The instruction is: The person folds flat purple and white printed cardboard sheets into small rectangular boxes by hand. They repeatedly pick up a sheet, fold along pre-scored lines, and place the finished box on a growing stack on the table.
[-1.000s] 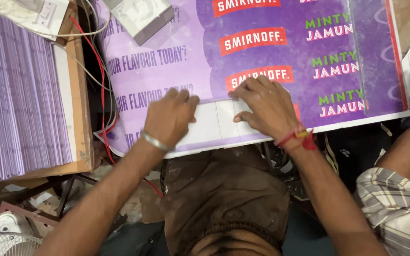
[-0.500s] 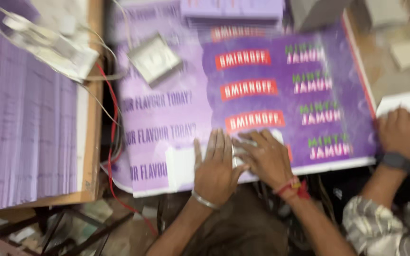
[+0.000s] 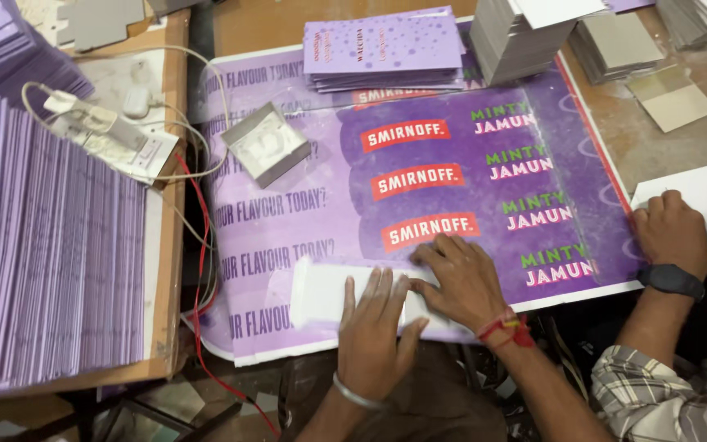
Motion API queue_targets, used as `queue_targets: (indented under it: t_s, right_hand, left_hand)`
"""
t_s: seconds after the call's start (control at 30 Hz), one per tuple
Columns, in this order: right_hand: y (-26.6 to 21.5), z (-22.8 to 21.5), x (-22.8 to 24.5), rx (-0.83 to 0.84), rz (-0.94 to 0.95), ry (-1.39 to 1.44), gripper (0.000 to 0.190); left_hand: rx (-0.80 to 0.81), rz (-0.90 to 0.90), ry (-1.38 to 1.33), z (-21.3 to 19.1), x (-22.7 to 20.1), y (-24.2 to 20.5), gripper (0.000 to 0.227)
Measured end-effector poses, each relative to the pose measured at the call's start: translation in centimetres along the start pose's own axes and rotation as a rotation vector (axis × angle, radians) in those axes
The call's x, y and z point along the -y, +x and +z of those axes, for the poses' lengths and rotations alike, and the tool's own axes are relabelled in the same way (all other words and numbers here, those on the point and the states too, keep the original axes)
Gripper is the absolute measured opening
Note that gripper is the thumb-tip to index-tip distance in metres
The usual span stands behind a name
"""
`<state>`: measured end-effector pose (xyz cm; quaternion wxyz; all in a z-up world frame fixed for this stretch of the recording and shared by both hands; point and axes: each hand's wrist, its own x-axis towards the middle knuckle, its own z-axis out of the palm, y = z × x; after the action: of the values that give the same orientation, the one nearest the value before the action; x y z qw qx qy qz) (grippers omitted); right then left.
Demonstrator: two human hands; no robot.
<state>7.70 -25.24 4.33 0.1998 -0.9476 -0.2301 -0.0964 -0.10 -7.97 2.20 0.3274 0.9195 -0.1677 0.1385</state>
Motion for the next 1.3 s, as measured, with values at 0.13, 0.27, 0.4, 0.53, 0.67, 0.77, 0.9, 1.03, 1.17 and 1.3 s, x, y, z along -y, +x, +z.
queue_targets:
  t_s: [0.13, 0.27, 0.4, 0.53, 0.67, 0.77, 0.9, 1.03, 1.17, 1.3]
  right_hand:
    - [-2.5, 0.1, 0.2, 0.132, 0.272, 0.132, 0.025]
    - [-4.0, 1.0, 0.5, 0.164, 0.207, 0.283, 0.024]
    - [-2.7, 1.4, 0.4, 0.238, 0.260, 0.404, 0.023]
    - [0.8, 2.8, -0.6, -0.004, 0.071, 0.310, 0.021]
    - [4.0, 3.6, -1.2, -0.021, 0.088, 0.237, 0.028]
    - [4.6, 3.5, -1.2, 0.008, 0.091, 0.245, 0.034]
    - [4.6, 3.4, -1.1, 0.000, 0.103, 0.222, 0.039]
    - [4.1, 4.2, -1.3, -0.008, 0.137, 0.203, 0.042]
    - [4.1, 4.6, -1.0, 0.024, 0.211, 0.192, 0.043]
    - [4.4, 4.1, -0.6, 0.012, 0.202, 0.184, 0.043]
  left_hand:
    - [0.041, -0.023, -0.056, -0.9, 0.9, -1.3, 0.061]
    - [0.120, 0.007, -0.173, -0.8, 3.5, -1.1, 0.059]
    - [-0.037, -0.112, -0.262, -1.3, 5.5, 0.6, 0.058]
    - [-0.129, -0.276, -0.081, -2.4, 8.2, 3.4, 0.080]
    - [0.073, -0.302, 0.027, -3.7, 9.9, 6.2, 0.107]
    - [0.123, -0.209, 0.065, -4.2, 9.8, 7.1, 0.115]
    - [0.187, -0.237, 0.131, -4.4, 9.4, 7.9, 0.118]
    - [0.118, -0.229, 0.073, -3.9, 9.7, 7.7, 0.120]
    - [0.109, -0.253, 0.048, -3.9, 9.9, 7.8, 0.123]
    - [0.126, -0.222, 0.067, -4.4, 9.7, 8.2, 0.123]
